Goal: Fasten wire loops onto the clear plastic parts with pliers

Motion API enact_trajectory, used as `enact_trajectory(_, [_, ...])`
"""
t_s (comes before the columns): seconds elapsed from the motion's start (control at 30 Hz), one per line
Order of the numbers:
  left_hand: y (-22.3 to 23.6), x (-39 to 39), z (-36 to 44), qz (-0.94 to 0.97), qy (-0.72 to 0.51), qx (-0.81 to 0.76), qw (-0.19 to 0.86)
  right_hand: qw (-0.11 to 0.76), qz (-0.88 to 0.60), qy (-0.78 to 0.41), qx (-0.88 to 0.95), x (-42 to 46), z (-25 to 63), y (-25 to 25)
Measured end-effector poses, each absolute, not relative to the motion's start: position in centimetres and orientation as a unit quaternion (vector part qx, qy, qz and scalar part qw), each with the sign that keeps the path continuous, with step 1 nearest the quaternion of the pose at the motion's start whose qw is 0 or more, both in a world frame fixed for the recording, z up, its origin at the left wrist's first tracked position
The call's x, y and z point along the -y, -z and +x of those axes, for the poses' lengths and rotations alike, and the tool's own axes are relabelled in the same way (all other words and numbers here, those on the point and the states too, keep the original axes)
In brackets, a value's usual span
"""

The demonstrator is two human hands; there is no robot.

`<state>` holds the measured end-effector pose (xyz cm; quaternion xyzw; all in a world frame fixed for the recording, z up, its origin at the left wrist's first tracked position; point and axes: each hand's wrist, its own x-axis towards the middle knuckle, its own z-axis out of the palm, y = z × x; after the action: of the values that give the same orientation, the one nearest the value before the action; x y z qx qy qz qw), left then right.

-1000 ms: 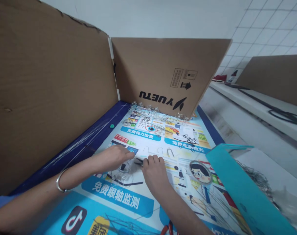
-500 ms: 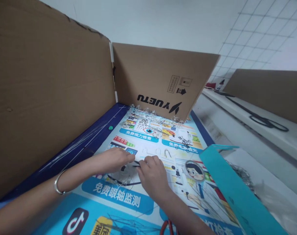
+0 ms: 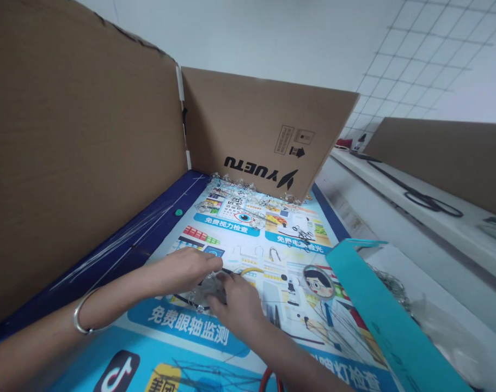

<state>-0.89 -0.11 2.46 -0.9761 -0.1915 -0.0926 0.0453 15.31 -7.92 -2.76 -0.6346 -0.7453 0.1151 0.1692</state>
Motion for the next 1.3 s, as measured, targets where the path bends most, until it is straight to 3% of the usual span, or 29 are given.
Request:
enact_trajectory(0.4, [-2.6, 0.5, -0.2, -0.969, 0.142, 0.201, -0.001, 0.268, -0.633, -0.229, 0.690, 6.9, 16.0, 3.3])
enact_trajectory(0.6, [-2.1, 0.2, -0.2, -0.959, 0.193, 0.207, -0.021, 0.397, -0.597, -0.199, 0.668, 6.8, 16.6, 3.6])
enact_trajectory(0.77, [-2.1, 0.1, 0.0, -0.954, 0.193, 0.224, -0.048, 0.407, -0.615, -0.169, 0.654, 6.9, 16.8, 3.4])
enact_trajectory(1.0, [-1.8, 0.0, 0.5, -0.913, 0.257, 0.251, -0.193, 0.452, -0.605, -0.323, 0.570, 6.8, 16.8, 4.4])
enact_trajectory(1.3, [-0.6, -0.7, 0.7, -0.810, 0.283, 0.267, -0.439, 0.461, -0.569, -0.380, 0.566, 6.6, 17.4, 3.6])
